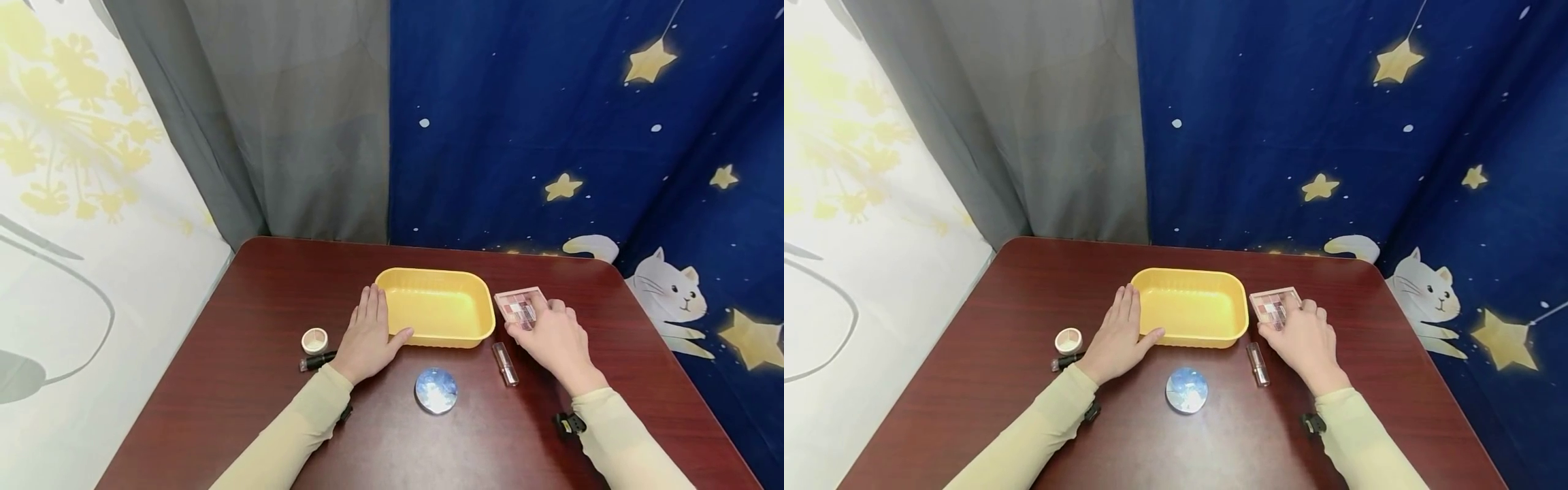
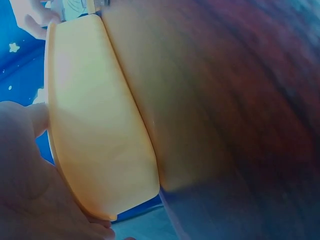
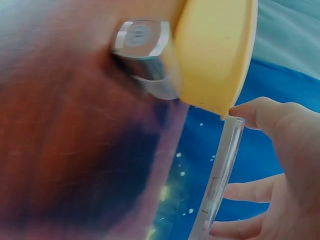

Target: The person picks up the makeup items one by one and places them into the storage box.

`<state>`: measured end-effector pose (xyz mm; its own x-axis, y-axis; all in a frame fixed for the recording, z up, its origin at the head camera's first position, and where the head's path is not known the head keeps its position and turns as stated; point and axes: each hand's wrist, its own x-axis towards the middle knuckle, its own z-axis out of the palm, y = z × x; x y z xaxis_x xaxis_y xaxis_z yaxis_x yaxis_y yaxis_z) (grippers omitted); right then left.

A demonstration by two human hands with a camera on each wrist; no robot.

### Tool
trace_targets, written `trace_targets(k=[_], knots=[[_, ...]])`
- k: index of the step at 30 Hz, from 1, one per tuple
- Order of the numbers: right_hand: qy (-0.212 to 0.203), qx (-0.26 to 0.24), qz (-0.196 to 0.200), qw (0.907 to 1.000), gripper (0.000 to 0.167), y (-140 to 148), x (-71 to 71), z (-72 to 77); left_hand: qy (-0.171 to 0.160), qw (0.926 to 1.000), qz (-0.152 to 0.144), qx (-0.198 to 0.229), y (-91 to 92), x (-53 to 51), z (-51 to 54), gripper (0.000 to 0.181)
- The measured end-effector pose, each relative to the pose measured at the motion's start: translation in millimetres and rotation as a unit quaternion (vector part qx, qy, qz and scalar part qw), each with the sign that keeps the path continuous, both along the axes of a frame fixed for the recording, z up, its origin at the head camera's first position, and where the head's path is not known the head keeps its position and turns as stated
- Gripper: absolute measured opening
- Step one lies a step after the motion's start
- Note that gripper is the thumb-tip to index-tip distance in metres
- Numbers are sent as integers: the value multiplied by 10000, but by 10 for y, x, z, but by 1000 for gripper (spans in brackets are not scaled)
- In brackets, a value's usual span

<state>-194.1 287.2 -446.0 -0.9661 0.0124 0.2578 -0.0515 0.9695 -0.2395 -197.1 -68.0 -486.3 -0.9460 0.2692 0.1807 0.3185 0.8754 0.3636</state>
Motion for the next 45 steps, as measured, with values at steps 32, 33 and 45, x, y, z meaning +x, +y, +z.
trace_targets(k=[32, 33, 45], knots=[[19, 37, 1453, 9894, 78, -431, -342, 216, -19, 9999, 55, -134, 19, 24, 59, 100], [11, 38, 1482, 9890, 78, -440, -353, 207, -16, 9999, 55, -132, 20, 23, 59, 99], [-126, 233, 1974, 9800, 79, -534, -498, 117, 5, 9998, 71, -201, 22, -5, 41, 99]])
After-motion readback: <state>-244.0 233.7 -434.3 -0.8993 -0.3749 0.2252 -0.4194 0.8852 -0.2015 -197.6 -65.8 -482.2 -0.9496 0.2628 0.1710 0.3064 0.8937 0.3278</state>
